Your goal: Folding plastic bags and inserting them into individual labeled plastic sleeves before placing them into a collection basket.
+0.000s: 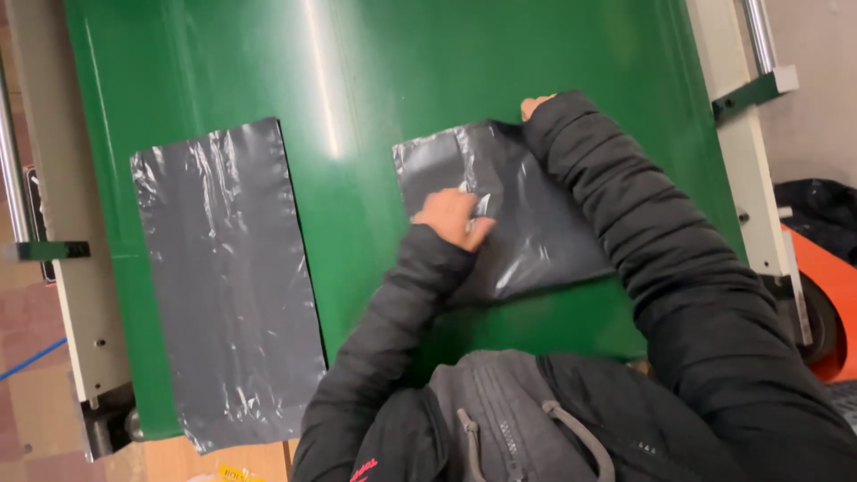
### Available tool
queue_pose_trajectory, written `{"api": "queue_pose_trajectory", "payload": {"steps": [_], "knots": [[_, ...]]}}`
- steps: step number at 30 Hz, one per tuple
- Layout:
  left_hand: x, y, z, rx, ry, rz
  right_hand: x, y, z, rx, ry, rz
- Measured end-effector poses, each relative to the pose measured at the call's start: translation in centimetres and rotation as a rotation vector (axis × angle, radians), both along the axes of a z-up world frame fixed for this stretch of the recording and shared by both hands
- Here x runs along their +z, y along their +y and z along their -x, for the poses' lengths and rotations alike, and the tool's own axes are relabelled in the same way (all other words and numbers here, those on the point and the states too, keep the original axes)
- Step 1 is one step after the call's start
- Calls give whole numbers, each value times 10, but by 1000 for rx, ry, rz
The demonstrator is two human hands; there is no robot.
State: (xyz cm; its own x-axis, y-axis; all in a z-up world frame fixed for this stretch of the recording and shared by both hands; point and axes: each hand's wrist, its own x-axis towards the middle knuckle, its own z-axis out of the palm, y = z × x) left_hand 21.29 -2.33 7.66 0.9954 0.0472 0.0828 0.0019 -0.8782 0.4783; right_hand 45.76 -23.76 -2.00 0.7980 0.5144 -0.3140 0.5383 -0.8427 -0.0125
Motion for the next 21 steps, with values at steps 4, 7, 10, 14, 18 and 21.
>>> {"api": "queue_pose_trajectory", "payload": {"steps": [4, 7, 10, 14, 18, 21], "knots": [[-59, -7, -14, -422, -175, 307, 61, -4, 54, -35, -133, -201], [-87, 23, -17, -518, -81, -223, 98, -37, 125, 54, -301, -357], [-106, 58, 18, -528, -31, -437, 96, -65, 200, 186, -451, -531], [-129, 82, 51, -368, -125, -27, 68, -87, 256, 284, -569, -603], [-131, 81, 96, -223, -169, 268, 51, -92, 274, 209, -569, -589], [0, 22, 130, 153, -156, 629, 49, -92, 274, 166, -613, -562]]}}
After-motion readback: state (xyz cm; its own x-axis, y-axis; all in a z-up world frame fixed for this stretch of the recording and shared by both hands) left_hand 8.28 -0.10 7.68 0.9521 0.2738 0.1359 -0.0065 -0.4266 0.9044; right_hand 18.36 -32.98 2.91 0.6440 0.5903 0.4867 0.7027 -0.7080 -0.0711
